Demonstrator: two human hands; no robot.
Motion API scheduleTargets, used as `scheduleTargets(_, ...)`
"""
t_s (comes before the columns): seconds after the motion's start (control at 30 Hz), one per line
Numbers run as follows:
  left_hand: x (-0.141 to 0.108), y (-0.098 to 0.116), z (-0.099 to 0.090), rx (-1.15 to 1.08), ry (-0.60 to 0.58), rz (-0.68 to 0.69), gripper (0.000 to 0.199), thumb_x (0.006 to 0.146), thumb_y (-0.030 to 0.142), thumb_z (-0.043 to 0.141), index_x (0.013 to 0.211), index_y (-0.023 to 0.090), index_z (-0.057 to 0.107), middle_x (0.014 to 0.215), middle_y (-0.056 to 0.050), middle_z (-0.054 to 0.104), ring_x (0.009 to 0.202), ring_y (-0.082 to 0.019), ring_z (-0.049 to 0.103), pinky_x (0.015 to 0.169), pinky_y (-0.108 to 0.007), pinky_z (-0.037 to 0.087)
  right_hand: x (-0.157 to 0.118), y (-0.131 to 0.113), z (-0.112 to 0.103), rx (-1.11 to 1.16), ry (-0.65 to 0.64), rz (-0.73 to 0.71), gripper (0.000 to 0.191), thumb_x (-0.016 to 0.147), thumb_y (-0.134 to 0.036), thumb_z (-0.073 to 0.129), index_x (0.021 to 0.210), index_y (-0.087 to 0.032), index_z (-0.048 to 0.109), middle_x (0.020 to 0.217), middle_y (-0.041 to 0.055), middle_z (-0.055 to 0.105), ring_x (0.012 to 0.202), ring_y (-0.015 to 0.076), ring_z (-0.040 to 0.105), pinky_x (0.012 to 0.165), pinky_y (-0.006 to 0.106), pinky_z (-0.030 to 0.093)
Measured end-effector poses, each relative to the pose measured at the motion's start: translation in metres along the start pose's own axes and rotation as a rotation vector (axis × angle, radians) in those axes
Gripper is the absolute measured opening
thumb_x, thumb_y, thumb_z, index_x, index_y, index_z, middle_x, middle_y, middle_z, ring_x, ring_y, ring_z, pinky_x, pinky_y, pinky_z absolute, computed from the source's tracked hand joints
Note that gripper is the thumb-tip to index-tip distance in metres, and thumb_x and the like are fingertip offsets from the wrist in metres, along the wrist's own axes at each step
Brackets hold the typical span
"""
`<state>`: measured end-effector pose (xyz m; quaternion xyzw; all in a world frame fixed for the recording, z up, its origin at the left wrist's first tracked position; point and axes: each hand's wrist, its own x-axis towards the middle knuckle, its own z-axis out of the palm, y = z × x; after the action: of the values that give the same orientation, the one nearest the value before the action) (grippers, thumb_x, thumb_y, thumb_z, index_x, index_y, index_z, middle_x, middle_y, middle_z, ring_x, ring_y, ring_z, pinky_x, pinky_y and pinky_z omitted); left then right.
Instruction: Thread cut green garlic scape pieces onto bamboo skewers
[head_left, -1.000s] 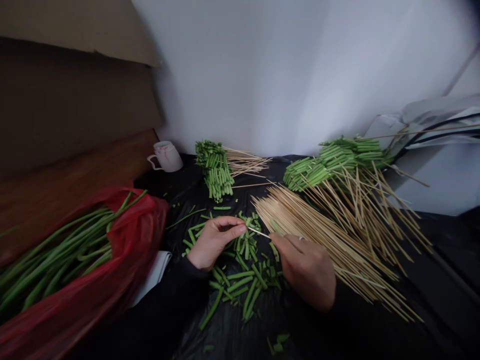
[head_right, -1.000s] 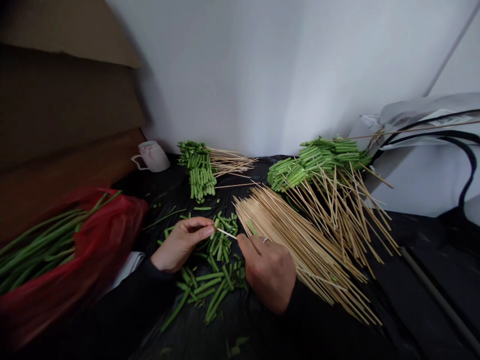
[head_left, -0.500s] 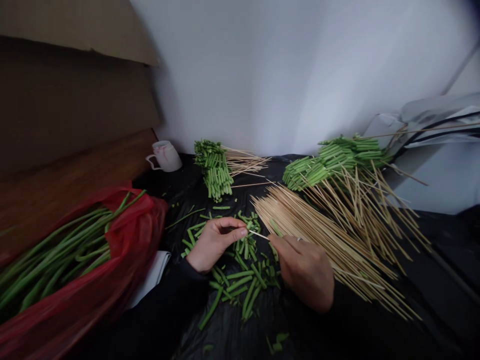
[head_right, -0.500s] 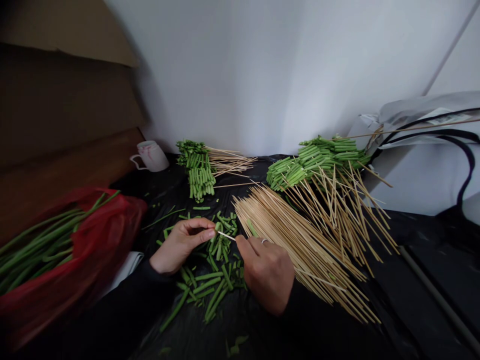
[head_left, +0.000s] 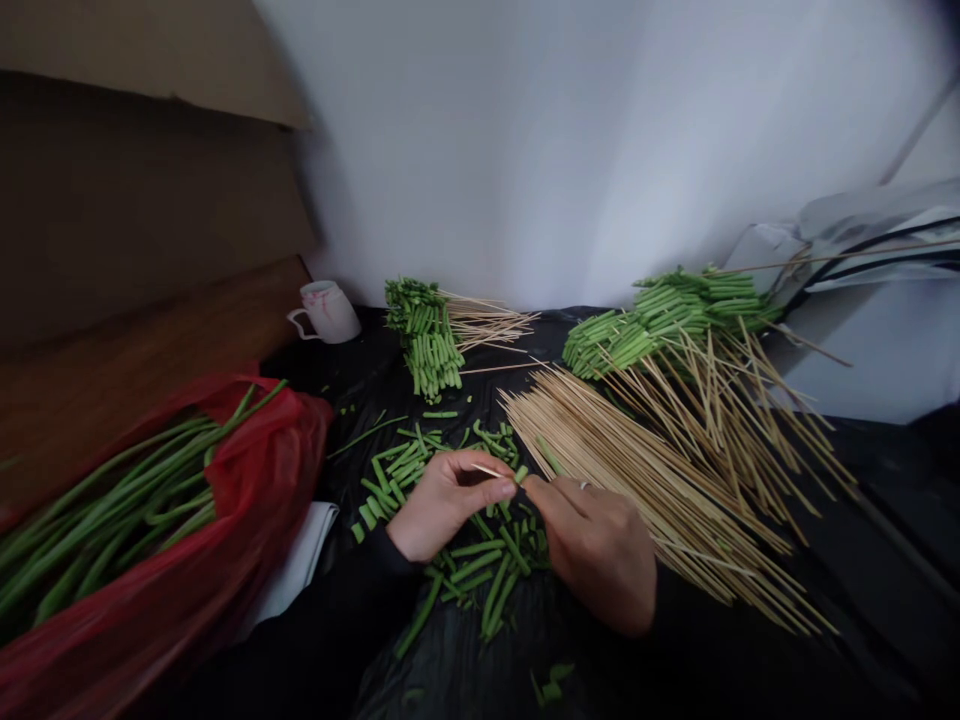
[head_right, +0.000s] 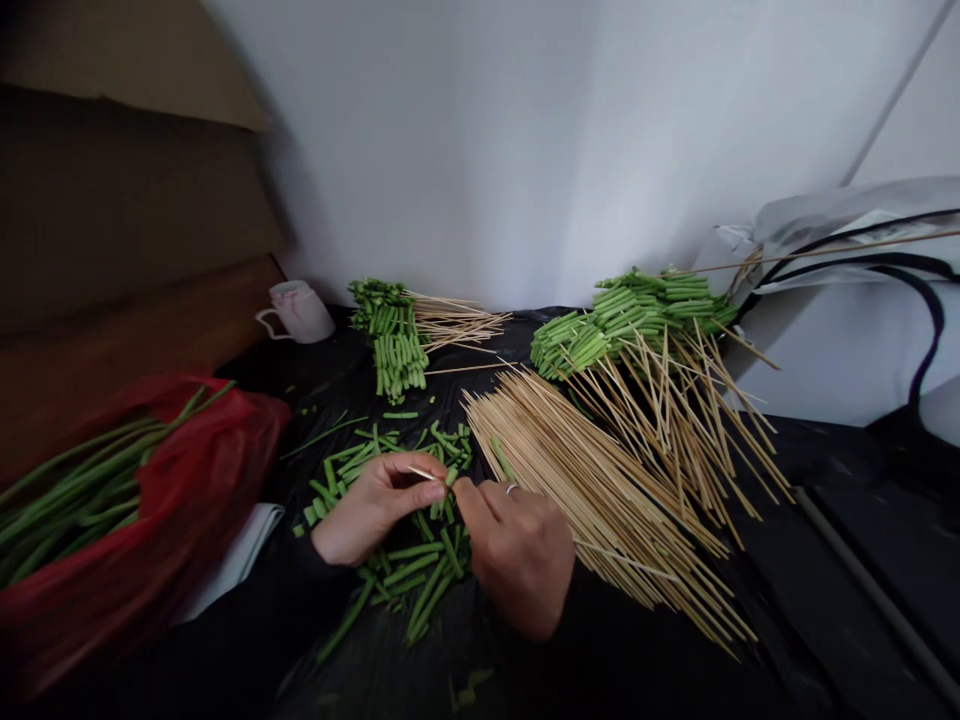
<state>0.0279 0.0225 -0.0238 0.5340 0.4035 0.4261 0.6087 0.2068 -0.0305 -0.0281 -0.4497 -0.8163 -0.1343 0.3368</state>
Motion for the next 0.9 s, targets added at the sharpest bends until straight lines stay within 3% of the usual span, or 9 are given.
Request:
scheduleTargets(0.1, -0.001, 0.003, 0.003, 0.025, -0.025, 0.012, 0.018, 0.062, 0.029, 0.083, 0.071, 0.016, 0.074, 0.072, -0.003, 0.071, 0.067, -0.015, 0.062, 0.071, -0.028, 0.049, 0.002, 0.0, 0.0, -0.016, 0.011, -0.002, 0.028, 0.091, -0.009, 0.041, 0.1, -0.014, 0.067, 0.065, 0.0009, 0.059, 0.056, 0.0135, 0.052, 0.056, 0.031, 0.031)
scheduleTargets(0.2, 0.004, 0.008, -0.006, 0.09, -0.015, 0.047, 0.02, 0.066, 0.03, 0.081, 0.079, 0.017, 0.076, 0.08, -0.005, 0.074, 0.074, -0.018, 0.065, 0.076, -0.03, 0.049, 0.006, 0.008, -0.001, -0.072, 0.046, -0.002, 0.029, 0.092, -0.01, 0.041, 0.099, -0.015, 0.068, 0.064, 0.0006, 0.059, 0.056, 0.0129, 0.051, 0.056, 0.031, 0.03)
scheduleTargets(0.33, 0.013, 0.006, -0.025, 0.354, 0.124, 0.228, 0.017, 0.075, 0.031, 0.073, 0.087, 0.02, 0.076, 0.092, -0.008, 0.075, 0.087, -0.022, 0.065, 0.084, -0.034, 0.047, 0.007, 0.022, -0.001, -0.142, 0.1, 0.035, 0.029, 0.094, -0.012, 0.041, 0.105, -0.014, 0.067, 0.068, 0.0015, 0.061, 0.057, 0.0123, 0.051, 0.055, 0.03, 0.031)
scheduleTargets(0.47, 0.017, -0.004, -0.035, 0.898, -0.05, 0.457, 0.025, 0.088, 0.022, 0.055, 0.106, 0.027, 0.073, 0.109, -0.008, 0.07, 0.106, -0.025, 0.055, 0.096, -0.041, 0.039, 0.004, 0.026, 0.002, -0.138, 0.065, 0.034, 0.031, 0.093, -0.011, 0.04, 0.107, -0.014, 0.067, 0.069, 0.0018, 0.063, 0.057, 0.0124, 0.053, 0.055, 0.029, 0.033)
scheduleTargets(0.6, 0.015, -0.011, -0.035, 1.222, -0.145, 0.519, 0.04, 0.09, 0.011, 0.045, 0.118, 0.031, 0.067, 0.124, -0.007, 0.063, 0.116, -0.026, 0.046, 0.097, -0.044, 0.038, 0.003, 0.024, 0.002, -0.087, 0.045, 0.034, 0.031, 0.091, -0.009, 0.041, 0.108, -0.012, 0.066, 0.074, 0.0037, 0.065, 0.062, 0.0126, 0.058, 0.058, 0.027, 0.038)
scheduleTargets(0.9, 0.016, -0.009, -0.037, 1.327, -0.064, 0.606, 0.018, 0.092, 0.024, 0.052, 0.099, 0.023, 0.068, 0.114, -0.007, 0.066, 0.111, -0.025, 0.049, 0.092, -0.041, 0.039, 0.003, 0.022, 0.003, -0.044, 0.033, 0.05, 0.027, 0.092, -0.011, 0.043, 0.105, -0.014, 0.067, 0.075, 0.0034, 0.066, 0.065, 0.0131, 0.062, 0.06, 0.026, 0.04)
